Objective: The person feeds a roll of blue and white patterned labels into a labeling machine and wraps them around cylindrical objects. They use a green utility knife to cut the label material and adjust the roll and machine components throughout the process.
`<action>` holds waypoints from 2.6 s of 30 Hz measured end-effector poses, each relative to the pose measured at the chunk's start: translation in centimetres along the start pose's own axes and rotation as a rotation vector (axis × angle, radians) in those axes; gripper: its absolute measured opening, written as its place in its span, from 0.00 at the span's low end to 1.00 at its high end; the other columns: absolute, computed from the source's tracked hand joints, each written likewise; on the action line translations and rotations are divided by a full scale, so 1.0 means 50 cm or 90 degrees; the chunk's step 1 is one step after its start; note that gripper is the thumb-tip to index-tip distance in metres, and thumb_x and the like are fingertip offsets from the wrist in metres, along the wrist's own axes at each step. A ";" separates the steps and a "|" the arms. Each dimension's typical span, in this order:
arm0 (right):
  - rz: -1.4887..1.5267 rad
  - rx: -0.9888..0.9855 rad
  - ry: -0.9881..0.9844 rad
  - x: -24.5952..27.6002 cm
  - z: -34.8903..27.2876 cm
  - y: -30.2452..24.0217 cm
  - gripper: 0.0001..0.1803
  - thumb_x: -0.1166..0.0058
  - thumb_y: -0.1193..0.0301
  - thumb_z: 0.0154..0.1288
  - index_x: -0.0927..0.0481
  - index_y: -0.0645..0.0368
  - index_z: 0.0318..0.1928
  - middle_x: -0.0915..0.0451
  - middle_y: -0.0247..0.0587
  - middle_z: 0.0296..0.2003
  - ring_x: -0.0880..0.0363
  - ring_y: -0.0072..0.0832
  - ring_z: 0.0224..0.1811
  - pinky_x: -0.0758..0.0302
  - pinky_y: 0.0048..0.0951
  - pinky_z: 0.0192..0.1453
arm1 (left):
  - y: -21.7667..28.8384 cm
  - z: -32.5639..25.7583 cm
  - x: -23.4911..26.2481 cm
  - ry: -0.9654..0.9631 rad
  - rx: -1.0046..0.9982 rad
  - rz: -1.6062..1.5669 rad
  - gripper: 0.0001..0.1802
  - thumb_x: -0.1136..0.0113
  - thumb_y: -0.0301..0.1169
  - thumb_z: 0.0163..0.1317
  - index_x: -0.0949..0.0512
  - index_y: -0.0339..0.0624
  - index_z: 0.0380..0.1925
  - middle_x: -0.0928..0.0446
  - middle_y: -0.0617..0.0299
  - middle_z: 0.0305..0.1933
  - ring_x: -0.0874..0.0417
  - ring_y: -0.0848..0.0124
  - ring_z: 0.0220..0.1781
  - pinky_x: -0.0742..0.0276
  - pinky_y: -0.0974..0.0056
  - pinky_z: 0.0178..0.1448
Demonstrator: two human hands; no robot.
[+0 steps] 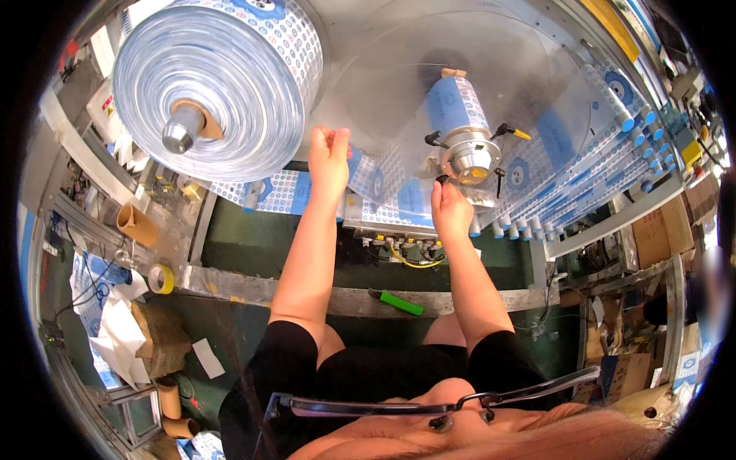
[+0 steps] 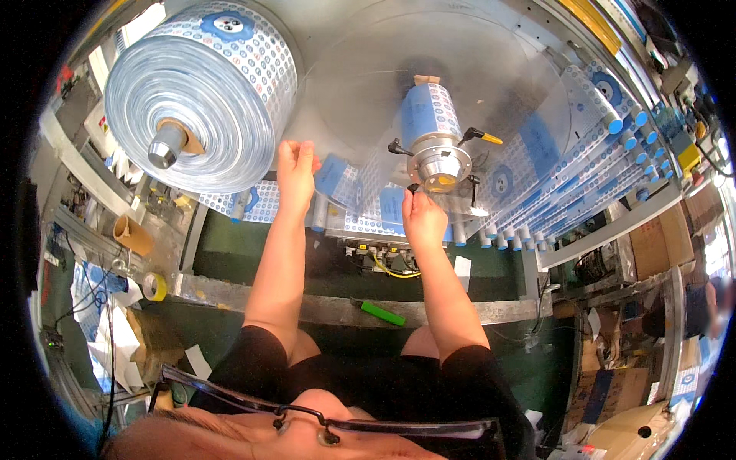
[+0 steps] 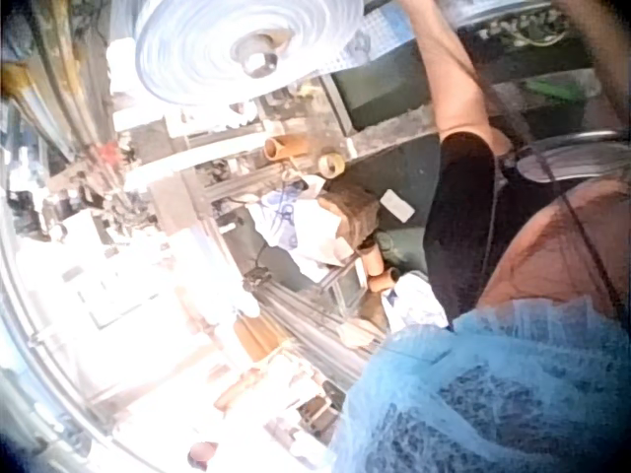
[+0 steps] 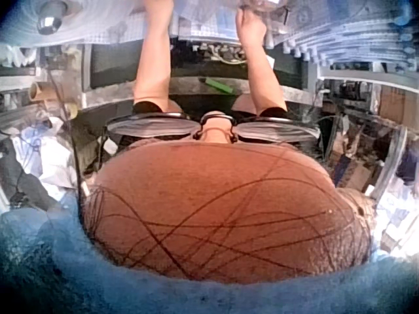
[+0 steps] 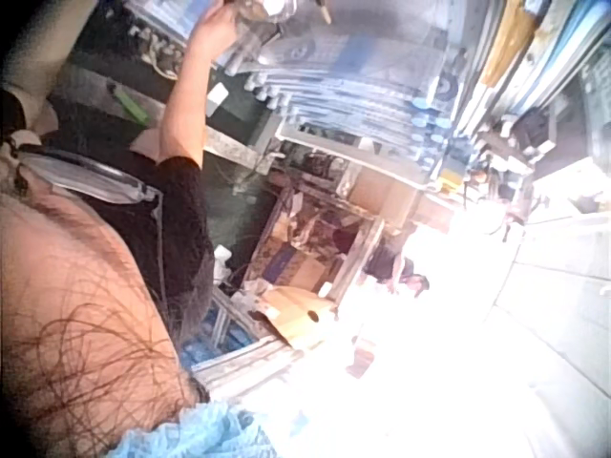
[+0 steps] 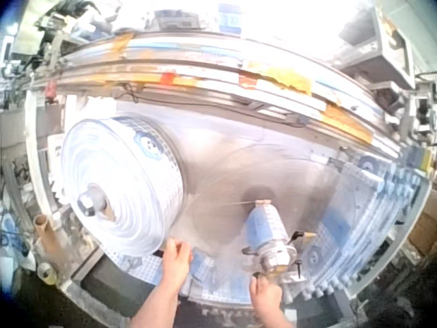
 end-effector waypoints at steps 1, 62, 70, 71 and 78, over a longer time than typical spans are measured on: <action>-0.016 -0.016 0.003 0.001 -0.001 -0.003 0.19 0.48 0.60 0.66 0.28 0.58 0.22 0.24 0.50 0.19 0.24 0.51 0.22 0.28 0.47 0.26 | 0.008 -0.001 -0.004 -0.002 -0.001 0.004 0.15 0.42 0.38 0.66 0.34 0.39 0.33 0.29 0.63 0.28 0.27 0.75 0.27 0.28 0.68 0.34; -0.093 -0.264 -0.122 0.003 0.006 -0.040 0.24 0.60 0.52 0.71 0.28 0.63 0.33 0.20 0.57 0.27 0.19 0.55 0.31 0.24 0.52 0.37 | 0.004 0.001 -0.002 -0.031 -0.021 0.053 0.15 0.44 0.39 0.68 0.34 0.39 0.34 0.29 0.62 0.32 0.25 0.75 0.31 0.24 0.69 0.37; -0.048 -0.292 -0.011 -0.026 -0.011 -0.032 0.18 0.61 0.59 0.72 0.31 0.62 0.32 0.20 0.57 0.27 0.21 0.55 0.30 0.26 0.53 0.35 | 0.020 -0.004 -0.008 -0.011 -0.022 0.048 0.18 0.43 0.42 0.67 0.34 0.39 0.34 0.29 0.63 0.29 0.27 0.75 0.28 0.28 0.68 0.36; -0.042 -0.294 0.005 -0.026 -0.014 -0.033 0.18 0.62 0.59 0.72 0.31 0.62 0.32 0.21 0.57 0.27 0.21 0.56 0.30 0.26 0.53 0.35 | 0.021 -0.004 -0.008 -0.002 -0.023 0.040 0.18 0.43 0.43 0.67 0.34 0.40 0.34 0.29 0.64 0.27 0.28 0.75 0.27 0.30 0.68 0.35; 0.083 -0.242 -0.024 -0.039 -0.026 -0.004 0.17 0.62 0.59 0.73 0.31 0.61 0.35 0.21 0.58 0.28 0.22 0.58 0.31 0.29 0.54 0.37 | 0.018 0.000 -0.004 -0.035 -0.002 0.051 0.17 0.44 0.41 0.68 0.33 0.38 0.37 0.29 0.61 0.32 0.25 0.74 0.31 0.23 0.67 0.37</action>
Point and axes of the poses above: each hand's wrist, its own z-axis towards the middle knuckle, its own x-axis out of the back of the hand, y = z × x, the point moved 8 cm from there along z, towards the middle knuckle
